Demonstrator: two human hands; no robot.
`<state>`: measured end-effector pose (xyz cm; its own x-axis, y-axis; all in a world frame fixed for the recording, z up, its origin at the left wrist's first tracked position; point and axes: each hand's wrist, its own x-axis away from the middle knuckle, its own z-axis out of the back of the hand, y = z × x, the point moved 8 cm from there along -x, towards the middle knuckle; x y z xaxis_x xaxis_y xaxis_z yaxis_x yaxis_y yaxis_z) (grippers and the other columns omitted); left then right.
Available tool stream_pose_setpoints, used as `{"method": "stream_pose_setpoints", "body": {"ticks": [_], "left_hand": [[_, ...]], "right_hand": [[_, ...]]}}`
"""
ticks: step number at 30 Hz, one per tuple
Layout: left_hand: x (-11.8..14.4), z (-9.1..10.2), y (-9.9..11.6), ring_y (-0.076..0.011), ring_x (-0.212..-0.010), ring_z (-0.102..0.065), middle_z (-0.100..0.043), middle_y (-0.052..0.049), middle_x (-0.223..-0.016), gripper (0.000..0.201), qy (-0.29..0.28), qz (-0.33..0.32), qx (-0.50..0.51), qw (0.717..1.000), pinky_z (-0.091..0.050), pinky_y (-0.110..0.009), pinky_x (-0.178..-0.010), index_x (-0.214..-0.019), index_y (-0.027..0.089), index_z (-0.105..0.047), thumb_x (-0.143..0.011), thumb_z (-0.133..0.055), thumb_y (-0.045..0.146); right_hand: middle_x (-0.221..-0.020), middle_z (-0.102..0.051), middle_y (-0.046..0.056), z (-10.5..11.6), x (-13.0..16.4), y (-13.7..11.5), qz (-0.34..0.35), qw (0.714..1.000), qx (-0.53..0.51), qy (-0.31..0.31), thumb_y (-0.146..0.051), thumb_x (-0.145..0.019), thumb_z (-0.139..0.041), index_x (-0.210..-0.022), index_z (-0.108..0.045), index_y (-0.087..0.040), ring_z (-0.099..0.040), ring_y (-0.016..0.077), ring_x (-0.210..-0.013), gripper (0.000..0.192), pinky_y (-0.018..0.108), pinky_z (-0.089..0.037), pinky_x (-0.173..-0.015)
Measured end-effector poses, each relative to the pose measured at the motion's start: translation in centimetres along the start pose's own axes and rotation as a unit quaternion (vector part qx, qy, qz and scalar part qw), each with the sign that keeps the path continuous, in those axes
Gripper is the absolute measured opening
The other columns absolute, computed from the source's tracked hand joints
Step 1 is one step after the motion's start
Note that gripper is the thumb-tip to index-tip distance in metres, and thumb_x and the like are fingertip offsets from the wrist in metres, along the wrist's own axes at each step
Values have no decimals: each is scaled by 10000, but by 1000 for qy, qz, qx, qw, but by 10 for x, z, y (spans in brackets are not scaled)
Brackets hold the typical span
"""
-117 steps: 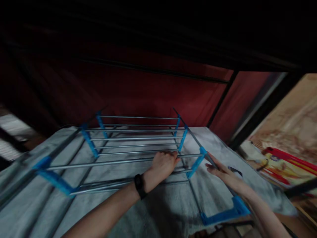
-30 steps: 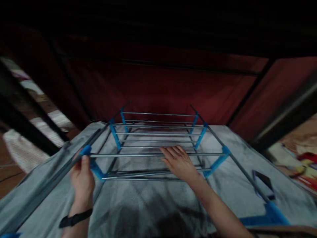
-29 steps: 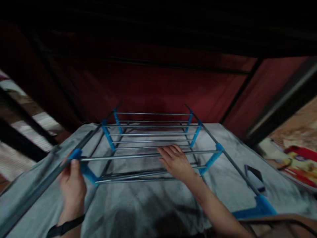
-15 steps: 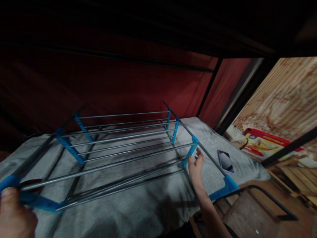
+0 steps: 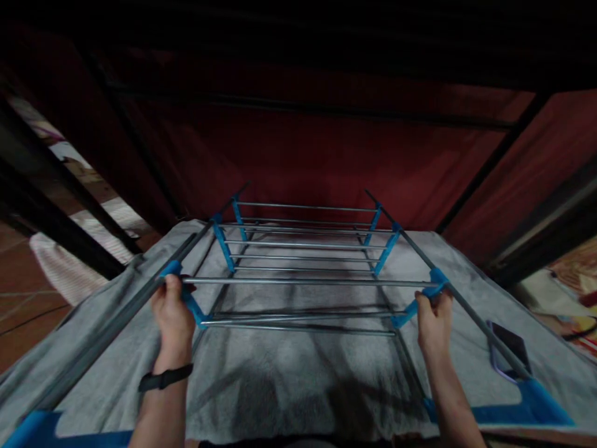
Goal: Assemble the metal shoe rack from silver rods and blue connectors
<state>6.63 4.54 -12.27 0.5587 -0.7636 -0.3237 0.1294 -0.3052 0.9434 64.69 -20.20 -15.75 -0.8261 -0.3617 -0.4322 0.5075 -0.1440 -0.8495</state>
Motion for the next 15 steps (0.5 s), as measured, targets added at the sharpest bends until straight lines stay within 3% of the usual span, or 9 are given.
{"method": "stream_pose_setpoints", "body": {"ticks": [8, 15], "left_hand": [[10, 1, 6, -126, -629, -500, -508, 30, -678, 485, 13, -7, 8, 1000, -484, -258, -579, -751, 196, -545, -818, -610, 672], [11, -2, -4, -114, -630, -484, -486, 37, -687, 578, 11, -6, 29, 999, -472, -244, -589, -757, 197, -545, -776, -621, 770]], "right_hand": [[-886, -504, -19, 2, 0, 2, -32, 999, -10, -1, -466, -787, -629, -1135, -549, -211, -496, 216, -827, 439, 417, -425, -883], [-917, -491, -10, 1, 4, 0, -28, 999, -26, 2, -470, -797, -643, -1135, -569, -207, -501, 220, -863, 435, 432, -441, -926]]}}
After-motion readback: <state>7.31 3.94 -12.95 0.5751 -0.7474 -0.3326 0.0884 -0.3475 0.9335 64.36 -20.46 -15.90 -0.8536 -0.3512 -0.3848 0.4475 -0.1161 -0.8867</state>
